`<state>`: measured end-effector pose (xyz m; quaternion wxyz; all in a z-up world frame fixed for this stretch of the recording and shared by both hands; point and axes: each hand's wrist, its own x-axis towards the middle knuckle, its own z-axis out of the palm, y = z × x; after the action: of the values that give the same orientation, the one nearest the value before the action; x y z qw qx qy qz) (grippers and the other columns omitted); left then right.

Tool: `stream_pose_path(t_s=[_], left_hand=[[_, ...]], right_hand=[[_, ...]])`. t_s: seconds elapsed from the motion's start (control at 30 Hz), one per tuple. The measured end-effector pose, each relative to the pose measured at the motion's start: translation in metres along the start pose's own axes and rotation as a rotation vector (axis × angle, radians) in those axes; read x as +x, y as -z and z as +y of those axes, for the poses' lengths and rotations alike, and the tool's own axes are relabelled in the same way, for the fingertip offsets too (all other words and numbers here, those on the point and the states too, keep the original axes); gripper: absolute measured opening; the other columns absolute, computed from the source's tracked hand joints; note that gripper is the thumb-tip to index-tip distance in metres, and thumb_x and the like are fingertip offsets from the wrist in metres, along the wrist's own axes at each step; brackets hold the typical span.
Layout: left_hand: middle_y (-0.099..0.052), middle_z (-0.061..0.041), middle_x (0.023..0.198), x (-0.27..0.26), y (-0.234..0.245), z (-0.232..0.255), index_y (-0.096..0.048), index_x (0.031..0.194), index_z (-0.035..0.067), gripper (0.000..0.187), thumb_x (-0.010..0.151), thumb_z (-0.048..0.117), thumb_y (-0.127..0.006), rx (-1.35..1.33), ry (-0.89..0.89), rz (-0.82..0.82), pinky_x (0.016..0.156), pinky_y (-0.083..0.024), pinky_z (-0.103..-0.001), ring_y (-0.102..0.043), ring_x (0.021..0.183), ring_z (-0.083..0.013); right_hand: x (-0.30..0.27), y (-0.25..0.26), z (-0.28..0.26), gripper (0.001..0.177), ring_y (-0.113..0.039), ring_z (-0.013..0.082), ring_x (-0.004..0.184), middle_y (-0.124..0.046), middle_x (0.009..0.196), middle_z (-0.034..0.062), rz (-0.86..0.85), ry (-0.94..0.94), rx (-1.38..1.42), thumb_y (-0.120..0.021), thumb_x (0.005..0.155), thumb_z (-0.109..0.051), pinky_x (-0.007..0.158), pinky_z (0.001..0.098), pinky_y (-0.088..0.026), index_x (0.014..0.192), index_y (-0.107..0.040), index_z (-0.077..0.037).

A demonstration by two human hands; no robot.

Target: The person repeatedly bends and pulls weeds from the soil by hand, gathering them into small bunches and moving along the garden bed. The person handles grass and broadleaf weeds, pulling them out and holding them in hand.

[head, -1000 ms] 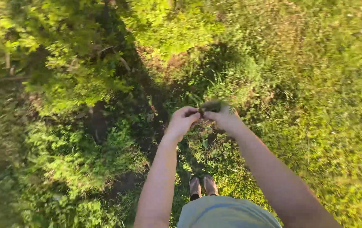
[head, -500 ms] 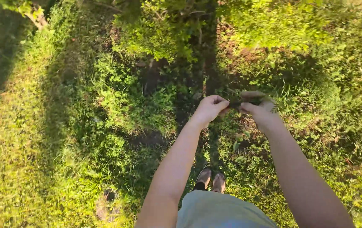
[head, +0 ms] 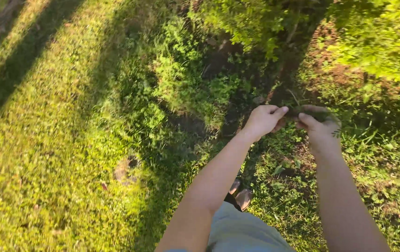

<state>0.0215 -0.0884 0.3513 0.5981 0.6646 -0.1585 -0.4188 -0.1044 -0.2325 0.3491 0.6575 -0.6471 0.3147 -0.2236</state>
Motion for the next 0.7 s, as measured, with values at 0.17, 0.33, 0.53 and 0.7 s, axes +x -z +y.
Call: stream_pose_path(t_s=[0.17, 0.33, 0.53, 0.7], left_hand=[[-0.075, -0.011, 0.109, -0.020, 0.005, 0.003, -0.068, 0.127, 0.003, 0.042, 0.088, 0.018, -0.066, 0.138, -0.113, 0.204, 0.083, -0.056, -0.031, -0.070, 0.092, -0.0205], [-0.072, -0.014, 0.110, -0.012, 0.016, -0.024, -0.058, 0.140, 0.000, 0.063, 0.080, 0.008, -0.076, -0.117, -0.170, 0.026, 0.084, -0.055, -0.032, -0.067, 0.096, -0.0216], [-0.077, -0.012, 0.113, -0.033, 0.059, 0.009, -0.067, 0.133, 0.007, 0.061, 0.075, 0.019, -0.081, 0.073, -0.026, 0.139, 0.074, -0.058, -0.032, -0.072, 0.084, -0.0210], [-0.073, -0.017, 0.104, -0.021, 0.113, 0.004, -0.074, 0.113, 0.003, 0.025, 0.095, 0.016, -0.063, 0.217, -0.137, 0.284, 0.078, -0.059, -0.041, -0.071, 0.085, -0.0291]], right_hand=[[-0.012, -0.025, -0.017, 0.034, -0.067, 0.0133, 0.088, -0.068, 0.112, 0.0071, -0.064, -0.127, 0.047, -0.061, 0.094, 0.002, 0.070, 0.0202, -0.056, 0.128, -0.064, -0.005], [-0.009, -0.042, 0.005, 0.049, -0.064, 0.0215, 0.114, -0.065, 0.129, 0.0125, -0.292, -0.165, 0.027, -0.060, 0.090, 0.006, 0.100, 0.0305, -0.055, 0.139, -0.055, 0.002], [-0.011, -0.091, -0.053, 0.078, -0.048, 0.0314, 0.117, -0.043, 0.146, 0.0259, -0.520, -0.360, 0.201, -0.025, 0.076, 0.018, 0.112, 0.0510, -0.044, 0.153, -0.028, 0.004], [0.010, -0.154, -0.047, 0.082, -0.048, 0.0342, 0.101, -0.048, 0.133, 0.0248, -0.561, -0.409, 0.162, -0.030, 0.090, 0.018, 0.091, 0.0617, -0.045, 0.163, -0.034, -0.021]])
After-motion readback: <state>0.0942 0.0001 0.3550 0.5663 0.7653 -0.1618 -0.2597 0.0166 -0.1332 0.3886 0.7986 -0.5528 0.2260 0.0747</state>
